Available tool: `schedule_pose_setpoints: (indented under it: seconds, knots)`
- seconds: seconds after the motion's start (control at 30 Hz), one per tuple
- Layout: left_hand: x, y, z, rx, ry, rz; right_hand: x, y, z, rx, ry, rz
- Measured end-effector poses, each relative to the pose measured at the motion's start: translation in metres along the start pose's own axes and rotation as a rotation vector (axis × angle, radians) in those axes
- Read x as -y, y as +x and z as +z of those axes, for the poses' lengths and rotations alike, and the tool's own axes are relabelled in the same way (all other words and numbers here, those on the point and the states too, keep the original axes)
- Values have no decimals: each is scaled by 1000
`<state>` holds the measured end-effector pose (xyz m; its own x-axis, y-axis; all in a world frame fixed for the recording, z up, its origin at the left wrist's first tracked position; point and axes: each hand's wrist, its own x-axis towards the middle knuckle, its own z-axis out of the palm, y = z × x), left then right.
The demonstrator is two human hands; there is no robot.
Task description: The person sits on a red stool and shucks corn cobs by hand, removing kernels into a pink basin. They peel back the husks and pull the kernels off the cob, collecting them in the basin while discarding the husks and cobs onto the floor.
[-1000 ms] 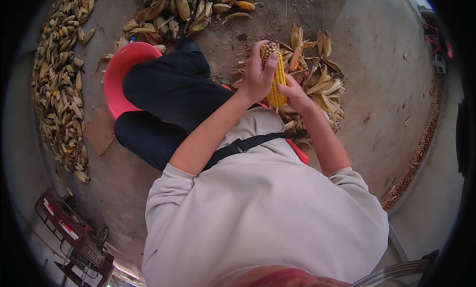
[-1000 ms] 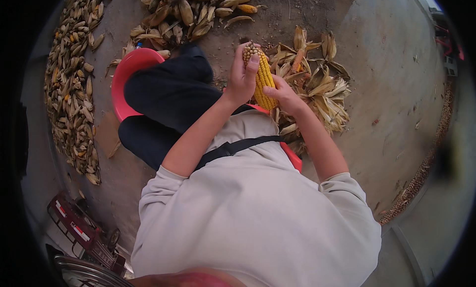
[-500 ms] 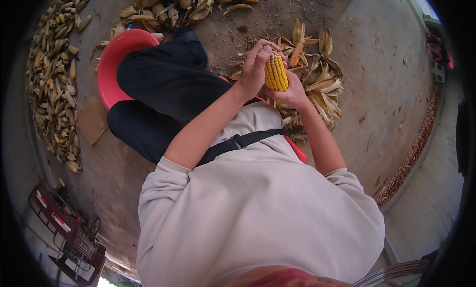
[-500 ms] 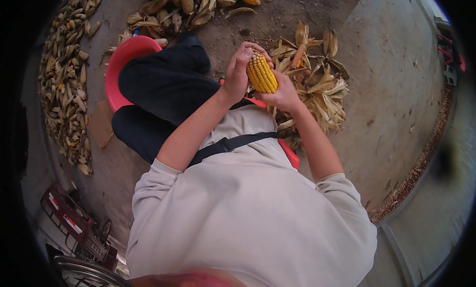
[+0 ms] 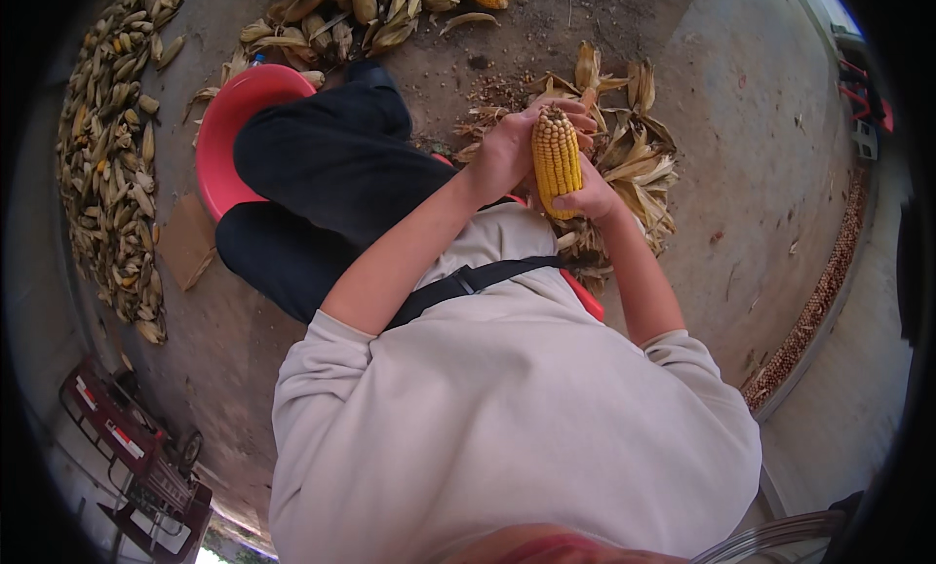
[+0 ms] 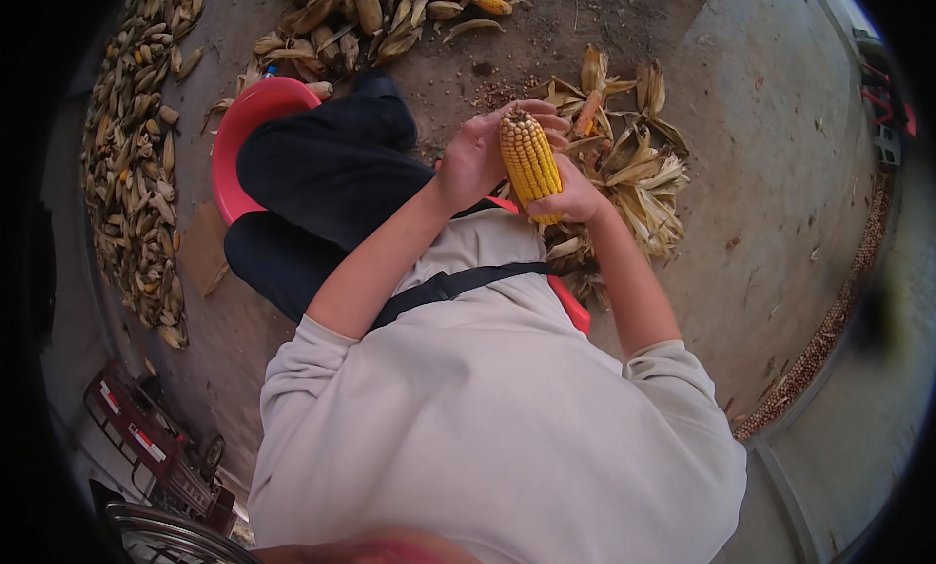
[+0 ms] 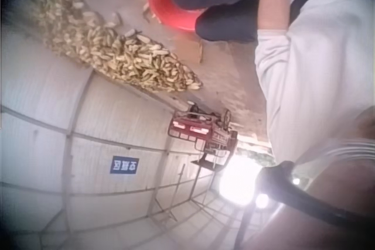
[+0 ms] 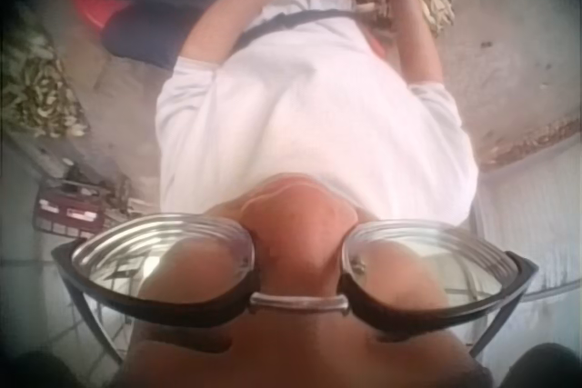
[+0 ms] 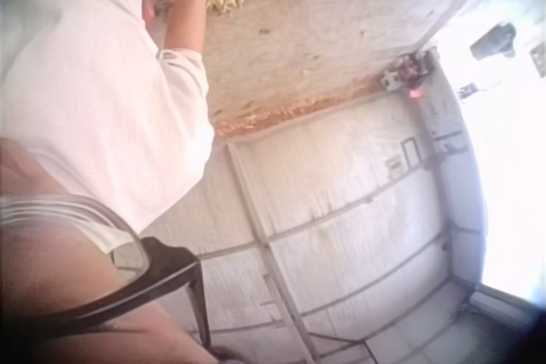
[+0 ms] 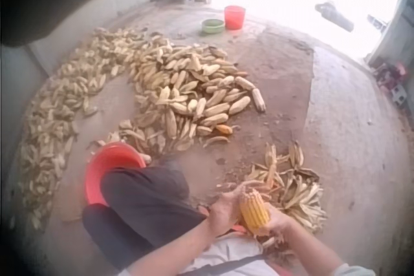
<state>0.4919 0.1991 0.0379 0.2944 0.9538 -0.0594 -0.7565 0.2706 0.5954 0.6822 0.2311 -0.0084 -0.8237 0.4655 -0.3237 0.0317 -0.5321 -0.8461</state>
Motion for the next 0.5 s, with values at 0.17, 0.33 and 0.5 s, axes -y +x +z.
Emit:
schedule_pose_setpoints:
  seconds: [0.17, 0.33, 0.5]
  knots:
    - [0, -4, 7, 81, -18, -40, -3, -4, -12, 303, 288, 108]
    - [3, -3, 12, -24, 25, 42, -12, 1, -23, 383, 337, 174]
    - [11, 4, 0, -115, 90, 82, 8, 5, -17, 307, 197, 175]
